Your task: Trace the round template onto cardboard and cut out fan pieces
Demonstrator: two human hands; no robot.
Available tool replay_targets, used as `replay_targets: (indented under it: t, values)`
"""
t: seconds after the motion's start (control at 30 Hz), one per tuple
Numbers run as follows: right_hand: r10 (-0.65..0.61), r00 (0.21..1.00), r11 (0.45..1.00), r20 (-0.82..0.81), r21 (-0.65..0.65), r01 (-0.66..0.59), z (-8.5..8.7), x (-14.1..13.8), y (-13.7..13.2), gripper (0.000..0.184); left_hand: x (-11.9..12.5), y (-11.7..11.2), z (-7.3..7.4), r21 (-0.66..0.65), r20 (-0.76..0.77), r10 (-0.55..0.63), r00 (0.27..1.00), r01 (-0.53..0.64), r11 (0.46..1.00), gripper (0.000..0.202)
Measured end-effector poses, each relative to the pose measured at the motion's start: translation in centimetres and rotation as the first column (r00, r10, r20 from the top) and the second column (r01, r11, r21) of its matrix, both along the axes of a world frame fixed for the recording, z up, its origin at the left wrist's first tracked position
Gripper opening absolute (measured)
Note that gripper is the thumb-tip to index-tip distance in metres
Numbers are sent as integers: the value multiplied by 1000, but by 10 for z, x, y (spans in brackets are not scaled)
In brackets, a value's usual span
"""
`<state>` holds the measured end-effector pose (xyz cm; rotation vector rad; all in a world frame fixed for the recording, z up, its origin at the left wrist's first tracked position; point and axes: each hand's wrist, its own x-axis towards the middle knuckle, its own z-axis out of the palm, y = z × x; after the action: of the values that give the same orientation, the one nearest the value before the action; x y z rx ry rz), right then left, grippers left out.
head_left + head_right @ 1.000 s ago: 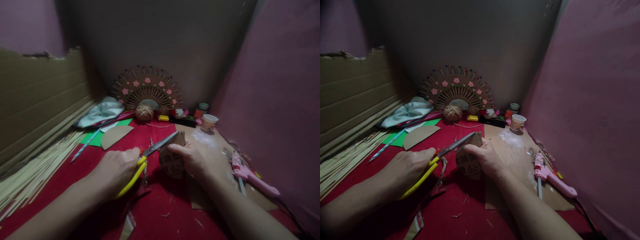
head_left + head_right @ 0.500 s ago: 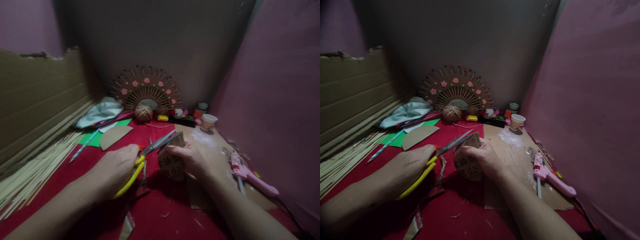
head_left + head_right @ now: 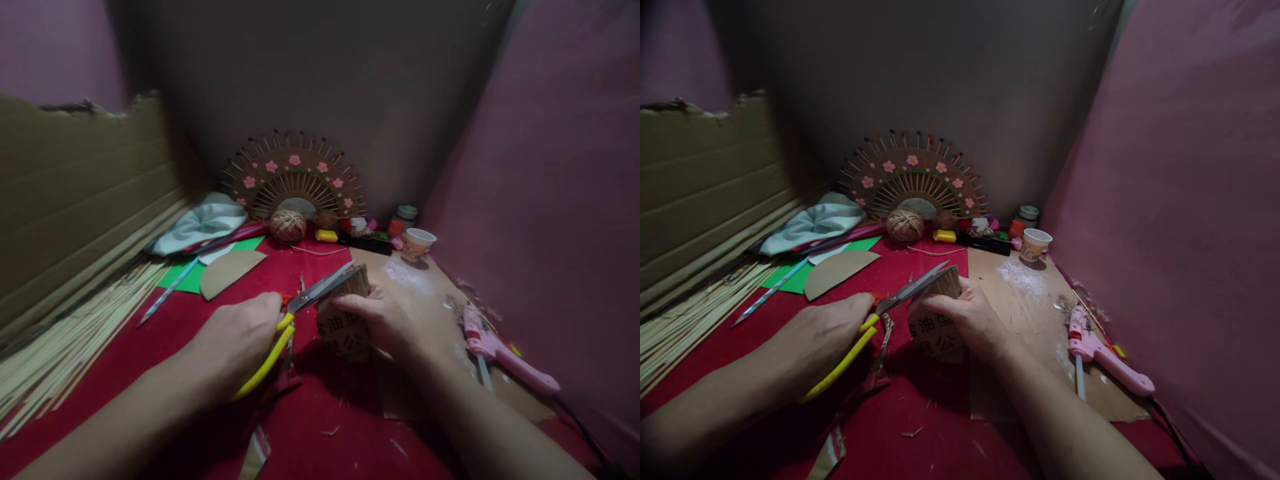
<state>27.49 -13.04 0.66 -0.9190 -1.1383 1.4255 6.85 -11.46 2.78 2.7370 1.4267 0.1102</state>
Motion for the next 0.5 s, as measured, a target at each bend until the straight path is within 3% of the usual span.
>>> replay_targets:
  t: [0.5]
  values:
    - [32, 999, 999, 29, 15, -32, 1, 0, -1, 9, -3, 0, 5, 47, -173, -109, 979, 119, 992, 19]
